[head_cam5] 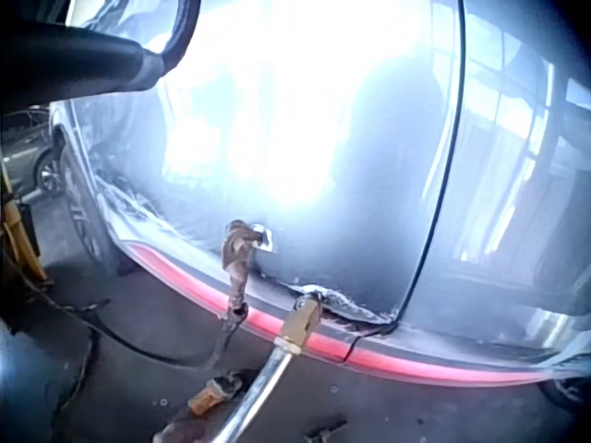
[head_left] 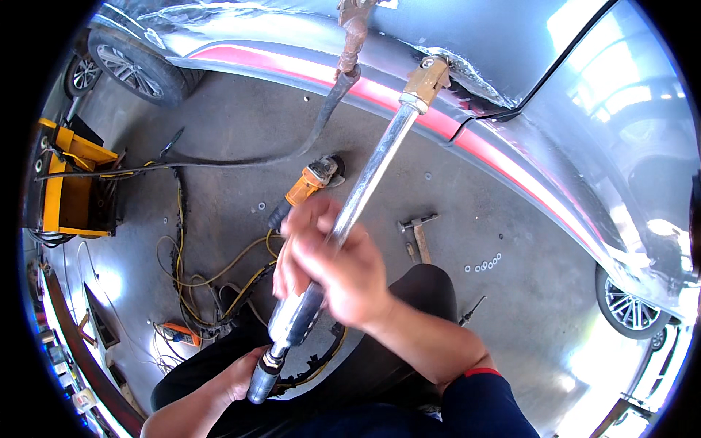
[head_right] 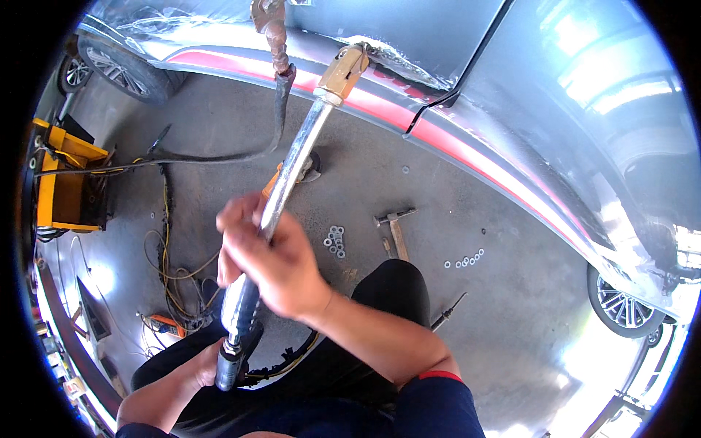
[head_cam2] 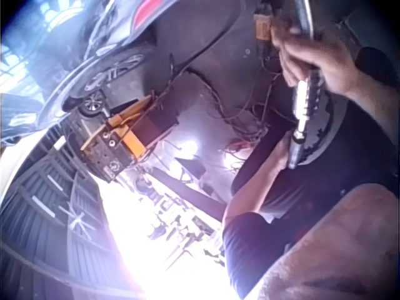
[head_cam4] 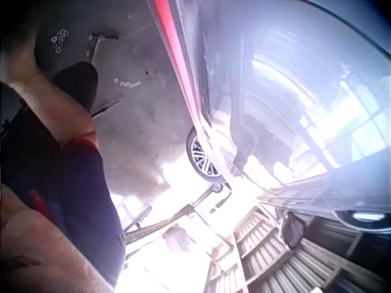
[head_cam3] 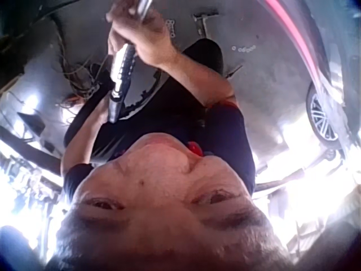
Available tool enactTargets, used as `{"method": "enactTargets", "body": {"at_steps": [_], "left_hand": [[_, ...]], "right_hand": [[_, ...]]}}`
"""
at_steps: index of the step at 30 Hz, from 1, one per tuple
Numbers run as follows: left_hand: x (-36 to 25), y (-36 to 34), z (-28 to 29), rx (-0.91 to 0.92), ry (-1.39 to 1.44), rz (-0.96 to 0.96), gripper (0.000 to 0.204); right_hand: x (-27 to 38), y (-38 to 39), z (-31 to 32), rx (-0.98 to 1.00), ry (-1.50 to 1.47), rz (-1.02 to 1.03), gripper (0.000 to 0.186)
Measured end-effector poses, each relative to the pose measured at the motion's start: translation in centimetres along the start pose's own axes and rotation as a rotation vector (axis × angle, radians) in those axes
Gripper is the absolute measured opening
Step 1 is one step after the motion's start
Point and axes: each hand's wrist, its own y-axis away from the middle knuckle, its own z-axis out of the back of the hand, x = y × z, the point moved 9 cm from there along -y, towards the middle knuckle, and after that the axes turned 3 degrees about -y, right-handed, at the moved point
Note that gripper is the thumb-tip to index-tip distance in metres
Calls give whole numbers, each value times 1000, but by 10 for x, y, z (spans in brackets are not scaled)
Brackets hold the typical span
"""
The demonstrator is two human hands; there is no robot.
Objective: The person uses a spot-welding slide hammer to pull a dent on a car door and then uses an angle grinder on the metal surface.
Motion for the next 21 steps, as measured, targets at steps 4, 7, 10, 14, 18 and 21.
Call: {"method": "enactTargets", "body": {"at_steps": [4,7,10,14,18,21], "left_hand": [[4,-2,0,30,-38,-8,28],[2,-9,4,-25,-105,-39,28],[4,-23,31,-150,-74,-241,35],[-5,-13,66,-495,183,-593,49],[13,-23,74,-441,207,-468,56],[75,-64,86,-387,-8,-164,63]], "right_hand": [[-48,38,-8,-1,-93,-93,10],[-49,37,-5,42,-66,-153,15],[-45,33,-5,50,56,-129,22],[-41,31,10,-19,293,-157,28],[-55,48,12,21,296,-314,21],[-82,72,20,-30,235,-355,17]]}}
